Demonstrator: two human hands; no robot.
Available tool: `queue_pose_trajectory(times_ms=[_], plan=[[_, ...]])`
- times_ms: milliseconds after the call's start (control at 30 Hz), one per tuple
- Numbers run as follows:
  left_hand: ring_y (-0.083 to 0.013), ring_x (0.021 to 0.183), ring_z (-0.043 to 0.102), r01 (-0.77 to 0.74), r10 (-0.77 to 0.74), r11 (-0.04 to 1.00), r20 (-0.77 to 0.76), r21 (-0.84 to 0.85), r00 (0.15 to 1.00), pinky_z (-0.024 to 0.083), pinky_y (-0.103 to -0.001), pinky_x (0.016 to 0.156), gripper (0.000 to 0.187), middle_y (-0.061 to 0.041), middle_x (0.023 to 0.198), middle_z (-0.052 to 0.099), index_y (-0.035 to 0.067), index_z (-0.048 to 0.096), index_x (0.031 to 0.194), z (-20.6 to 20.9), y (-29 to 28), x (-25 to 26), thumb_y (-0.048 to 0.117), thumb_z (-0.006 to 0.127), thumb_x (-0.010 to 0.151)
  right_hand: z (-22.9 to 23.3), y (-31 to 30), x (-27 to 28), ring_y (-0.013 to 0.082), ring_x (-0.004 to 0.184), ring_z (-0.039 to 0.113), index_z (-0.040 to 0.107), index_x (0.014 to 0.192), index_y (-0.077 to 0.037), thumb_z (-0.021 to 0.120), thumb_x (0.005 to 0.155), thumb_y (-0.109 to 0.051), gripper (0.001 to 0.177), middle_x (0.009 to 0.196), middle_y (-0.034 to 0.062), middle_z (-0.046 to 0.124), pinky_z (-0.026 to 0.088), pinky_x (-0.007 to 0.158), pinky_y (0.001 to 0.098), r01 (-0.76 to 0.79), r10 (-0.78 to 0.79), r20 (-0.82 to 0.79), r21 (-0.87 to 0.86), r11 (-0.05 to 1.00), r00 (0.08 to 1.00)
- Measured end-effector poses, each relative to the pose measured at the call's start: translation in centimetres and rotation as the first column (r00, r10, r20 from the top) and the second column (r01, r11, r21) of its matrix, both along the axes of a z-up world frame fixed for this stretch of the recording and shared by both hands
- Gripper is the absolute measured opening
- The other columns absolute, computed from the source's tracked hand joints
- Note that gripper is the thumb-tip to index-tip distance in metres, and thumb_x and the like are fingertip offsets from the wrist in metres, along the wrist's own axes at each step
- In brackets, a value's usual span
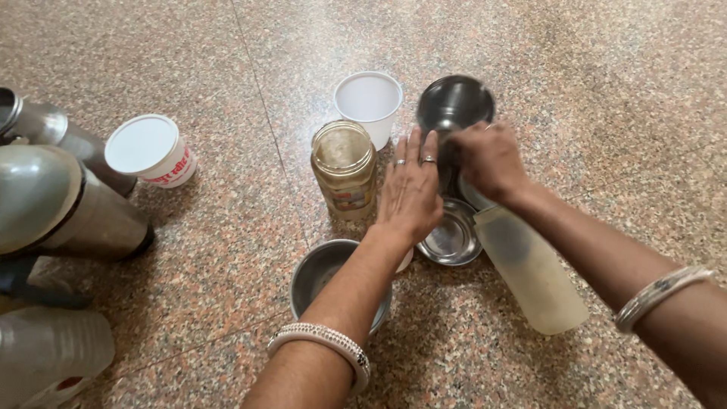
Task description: The person sits on the floor and handles several household containers. They open a plastic jar, remove its lid, and place the lid aside. They then pick up a metal blender jar, remove its lid, and set it down. The person continues to open and close various containers, including plastic and metal jars, and arranges them on the floor.
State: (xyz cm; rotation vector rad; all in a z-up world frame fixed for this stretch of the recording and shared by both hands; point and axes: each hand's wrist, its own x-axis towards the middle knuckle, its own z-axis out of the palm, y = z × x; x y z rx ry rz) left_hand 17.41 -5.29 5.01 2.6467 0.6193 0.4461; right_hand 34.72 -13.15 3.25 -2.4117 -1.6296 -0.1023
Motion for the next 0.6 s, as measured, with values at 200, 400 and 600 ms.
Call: queue_pose_trajectory(times_ms=[200,400,600], plan=[[-0.0465,0.153,0.020,-0.017,0.014,0.997,-0.048,-0.071,0.999,0.027,-0.057,0.120,0.093,-0.025,0.164,0.023,0.005,0.023,0.157,-0.9,-0.4,0.0,0.003,0.069,0.076,-0.5,-1.3,-2.4,0.0214,0.096,0.071,0.079,0.099,-0.014,0.070,0.085,-0.013,0.016,0.091,0.0047,0.078,0.047,0.105,0.0534,-0.291,0.220,0.340,0.176,0.940,0.914],[-0.0457,0.151,0.021,-0.005,0.001,0.998,-0.067,-0.066,0.998,0.026,-0.058,0.120,0.099,-0.025,0.163,0.023,0.005,0.017,0.159,-0.7,-0.2,0.8,0.002,0.070,0.075,0.0,-0.6,-0.8,0.0232,0.098,0.070,0.072,0.115,-0.013,0.068,0.092,-0.012,0.023,0.098,0.0075,0.076,0.042,0.108,0.0550,-0.138,0.105,0.246,0.123,0.983,0.964],[-0.0455,0.151,0.022,0.004,-0.003,1.000,-0.100,0.010,0.995,0.024,-0.056,0.123,0.104,-0.026,0.161,0.027,0.003,0.016,0.159,1.4,0.0,1.9,-0.001,0.071,0.071,1.5,1.4,0.2,0.0296,0.106,0.066,0.062,0.132,-0.010,0.066,0.093,-0.017,0.040,0.110,0.0121,0.072,0.040,0.101,0.0549,-0.038,0.027,0.103,0.112,0.993,0.994]])
